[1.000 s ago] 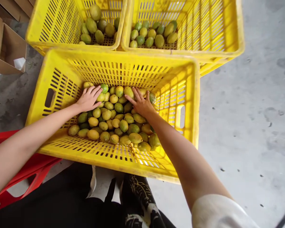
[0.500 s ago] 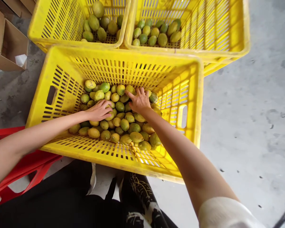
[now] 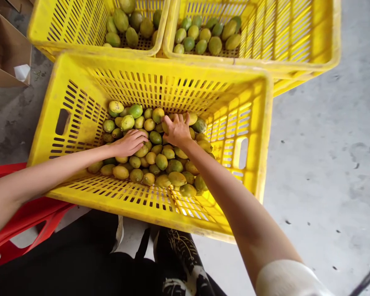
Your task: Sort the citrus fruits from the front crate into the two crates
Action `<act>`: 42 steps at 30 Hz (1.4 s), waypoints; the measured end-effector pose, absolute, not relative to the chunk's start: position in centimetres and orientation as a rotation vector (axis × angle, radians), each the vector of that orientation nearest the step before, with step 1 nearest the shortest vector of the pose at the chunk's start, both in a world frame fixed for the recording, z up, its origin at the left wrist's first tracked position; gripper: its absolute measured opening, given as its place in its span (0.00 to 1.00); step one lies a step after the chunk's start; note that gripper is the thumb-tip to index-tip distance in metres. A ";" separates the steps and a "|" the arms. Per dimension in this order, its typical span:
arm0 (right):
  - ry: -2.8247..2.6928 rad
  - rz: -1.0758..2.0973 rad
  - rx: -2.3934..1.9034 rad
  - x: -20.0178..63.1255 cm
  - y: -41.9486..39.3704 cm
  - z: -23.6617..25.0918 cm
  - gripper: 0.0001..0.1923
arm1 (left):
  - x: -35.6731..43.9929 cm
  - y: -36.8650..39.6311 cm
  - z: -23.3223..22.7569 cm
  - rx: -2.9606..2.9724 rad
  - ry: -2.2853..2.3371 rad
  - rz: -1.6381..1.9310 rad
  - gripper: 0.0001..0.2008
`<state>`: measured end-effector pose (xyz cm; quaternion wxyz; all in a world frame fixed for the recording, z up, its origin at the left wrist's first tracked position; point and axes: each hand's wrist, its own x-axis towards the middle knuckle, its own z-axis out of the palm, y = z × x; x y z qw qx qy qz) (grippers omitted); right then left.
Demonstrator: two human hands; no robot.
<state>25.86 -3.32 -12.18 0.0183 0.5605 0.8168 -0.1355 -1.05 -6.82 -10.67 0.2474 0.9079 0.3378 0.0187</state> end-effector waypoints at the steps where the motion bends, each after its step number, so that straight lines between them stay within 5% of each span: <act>1: 2.526 -0.424 1.740 25.9 -3.5 -12.1 0.33 | -0.7 -7.0 -10.5 2.453 0.990 0.040 0.18; 7: 2.535 -0.454 1.671 25.4 -4.6 -10.9 0.34 | 0.2 -7.3 -8.6 2.454 1.427 -0.049 0.23; 11: 2.502 -0.478 1.611 24.1 -6.4 -10.0 0.32 | -1.2 -4.6 -8.2 2.336 1.600 -0.030 0.36; 15: 2.439 -0.581 1.675 22.8 -7.7 -9.5 0.34 | -2.1 -0.5 -8.8 2.129 1.840 -0.051 0.33; 29: 2.568 -0.891 1.461 20.5 -8.9 -9.2 0.30 | -1.7 5.1 -9.9 2.160 1.774 -0.401 0.33; 36: 2.226 -1.311 1.945 21.6 -4.9 -9.3 0.24 | -3.8 2.6 -7.9 2.153 1.457 -0.216 0.32; 42: 2.377 -0.422 1.908 24.7 -0.5 -10.9 0.25 | -3.9 0.4 -8.1 2.043 1.324 -0.075 0.21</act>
